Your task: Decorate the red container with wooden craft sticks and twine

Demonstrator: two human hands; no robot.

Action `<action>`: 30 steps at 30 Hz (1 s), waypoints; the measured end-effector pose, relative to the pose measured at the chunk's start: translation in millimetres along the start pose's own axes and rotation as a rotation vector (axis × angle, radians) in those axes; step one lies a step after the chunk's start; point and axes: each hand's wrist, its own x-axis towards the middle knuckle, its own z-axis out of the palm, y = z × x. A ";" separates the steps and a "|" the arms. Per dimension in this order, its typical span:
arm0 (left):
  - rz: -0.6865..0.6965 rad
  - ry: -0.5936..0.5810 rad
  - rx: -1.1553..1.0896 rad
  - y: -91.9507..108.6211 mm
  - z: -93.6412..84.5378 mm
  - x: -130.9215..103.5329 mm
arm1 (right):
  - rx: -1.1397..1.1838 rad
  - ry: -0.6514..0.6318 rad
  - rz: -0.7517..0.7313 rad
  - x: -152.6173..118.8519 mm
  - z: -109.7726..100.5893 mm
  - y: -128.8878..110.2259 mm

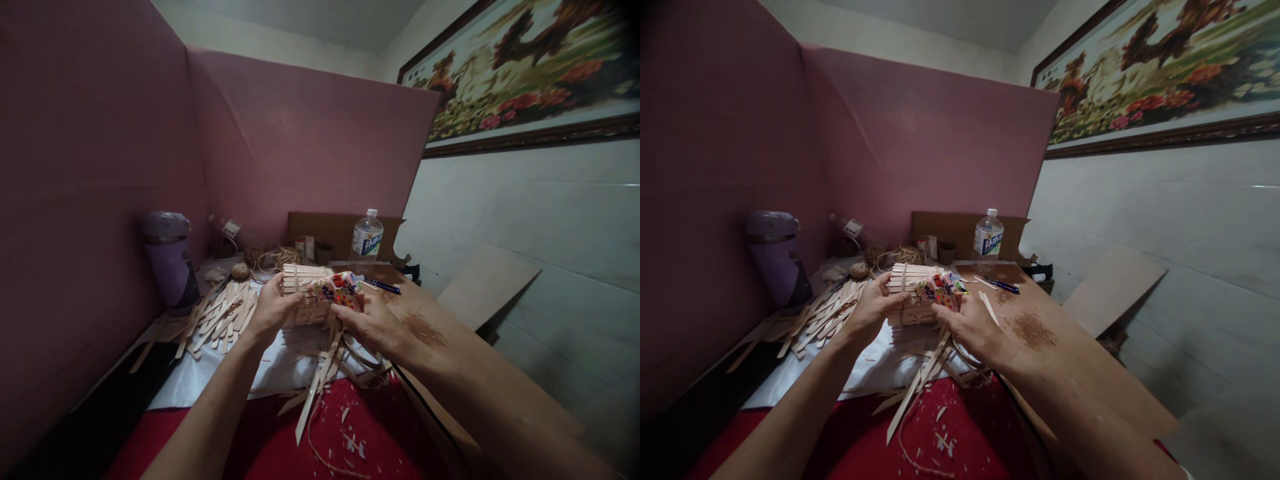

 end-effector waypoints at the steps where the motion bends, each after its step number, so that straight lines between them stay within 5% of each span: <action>1: -0.003 0.000 0.004 0.0 0.0 0.1 | -0.002 0.003 -0.003 -0.4 -0.3 0.0; 30: 0.015 -0.028 -0.005 1.7 1.4 -1.3 | -0.017 0.031 0.006 -1.1 -1.6 9.3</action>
